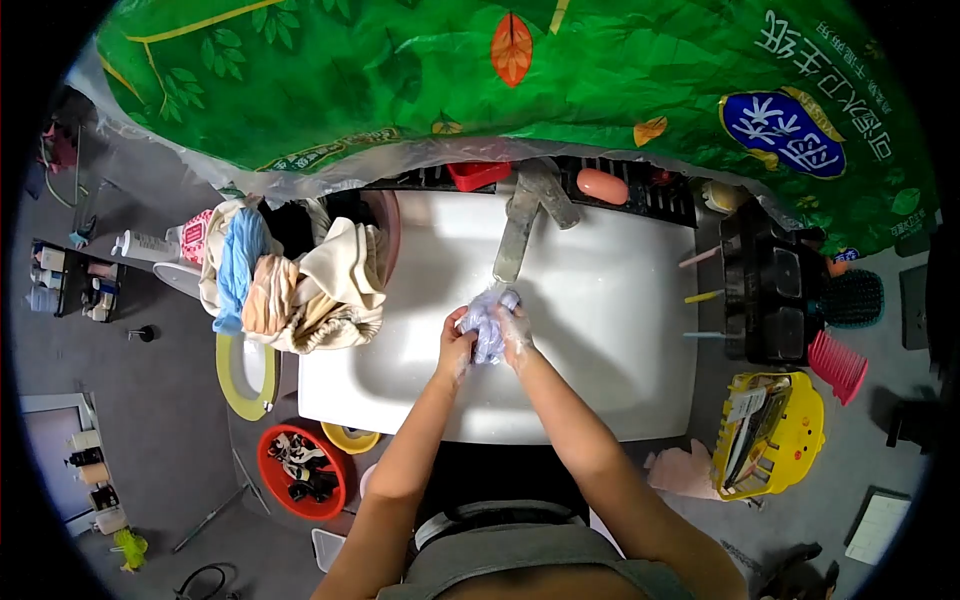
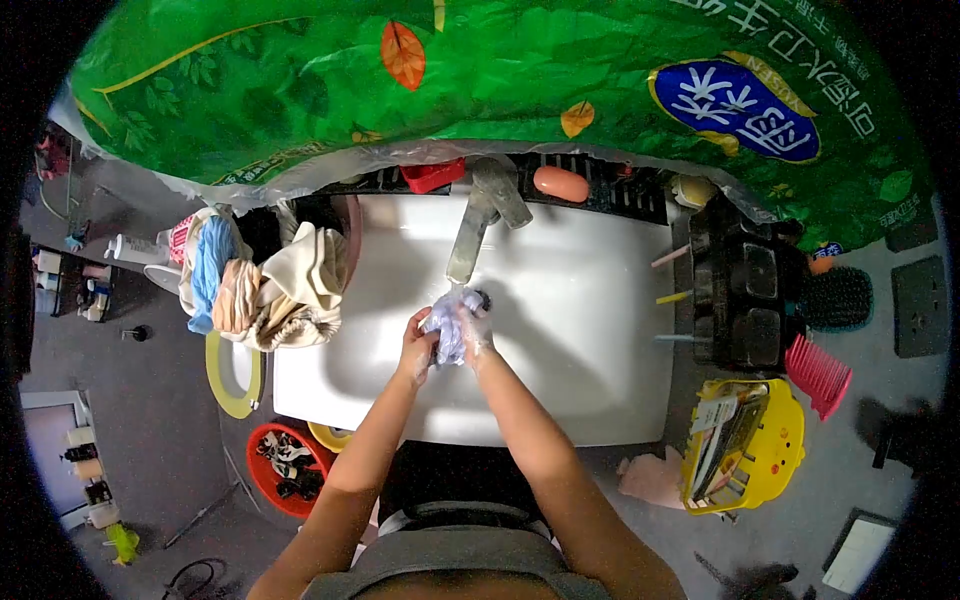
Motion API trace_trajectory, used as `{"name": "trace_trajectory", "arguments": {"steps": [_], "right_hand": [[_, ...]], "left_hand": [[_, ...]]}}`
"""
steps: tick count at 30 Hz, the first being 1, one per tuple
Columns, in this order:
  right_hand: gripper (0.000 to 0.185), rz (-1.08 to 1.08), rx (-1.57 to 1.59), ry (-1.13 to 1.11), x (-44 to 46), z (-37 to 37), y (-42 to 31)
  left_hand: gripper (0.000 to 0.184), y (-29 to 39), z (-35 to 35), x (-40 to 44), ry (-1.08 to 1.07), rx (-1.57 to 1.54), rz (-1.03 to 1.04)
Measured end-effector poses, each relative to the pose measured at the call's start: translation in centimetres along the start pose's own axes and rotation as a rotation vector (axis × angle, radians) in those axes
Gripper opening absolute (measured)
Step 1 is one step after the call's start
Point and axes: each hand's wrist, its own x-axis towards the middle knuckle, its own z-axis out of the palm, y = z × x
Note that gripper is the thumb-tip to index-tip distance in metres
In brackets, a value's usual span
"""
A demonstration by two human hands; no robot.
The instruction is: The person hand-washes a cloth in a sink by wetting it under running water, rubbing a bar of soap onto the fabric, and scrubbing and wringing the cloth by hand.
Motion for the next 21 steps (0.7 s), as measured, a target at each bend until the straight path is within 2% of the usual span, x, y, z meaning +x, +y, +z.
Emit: {"name": "trace_trajectory", "arguments": {"steps": [1,4,7,8,9,11,14,15,18,21], "right_hand": [[0.022,-0.026,0.003,-0.019,0.1,-0.3,0.2],[0.023,-0.012,-0.035,-0.108,-0.3,-1.5,-0.5],[0.033,0.028,-0.067,-0.138,-0.8,-3.7,-1.8],[0.034,0.036,-0.073,-0.133,-0.8,-4.2,-2.1],[0.041,0.100,-0.157,-0.036,-3.3,-3.1,-4.8],[0.045,0.089,-0.136,-0.062,-2.4,-4.7,-4.7],[0.050,0.050,-0.174,-0.033,-0.7,-6.5,-3.7],[0.052,0.033,-0.198,-0.016,-0.2,-6.6,-3.4],[0.049,-0.006,-0.190,-0.145,0.2,-5.8,-2.0],[0.043,0.002,-0.326,-0.054,-0.7,-3.4,-1.3]], "left_hand": [[0.053,-0.2,-0.3,0.3,0.003,0.018,-0.026],[0.044,-0.3,-0.5,1.3,-0.028,-0.013,-0.174],[0.034,0.2,1.5,2.2,-0.181,-0.428,-0.348],[0.032,0.0,2.0,2.6,-0.198,-0.365,-0.344],[0.030,-0.5,2.5,3.2,-0.215,-0.303,-0.340],[0.024,-1.7,2.4,4.1,-0.253,-0.166,-0.258],[0.019,-1.7,3.1,3.5,-0.085,-0.216,-0.073],[0.017,-0.4,3.7,2.3,-0.019,-0.155,-0.118],[0.018,-0.3,2.4,0.4,0.087,-0.087,-0.053],[0.023,-1.2,0.0,-0.5,0.092,-0.070,0.002]]}}
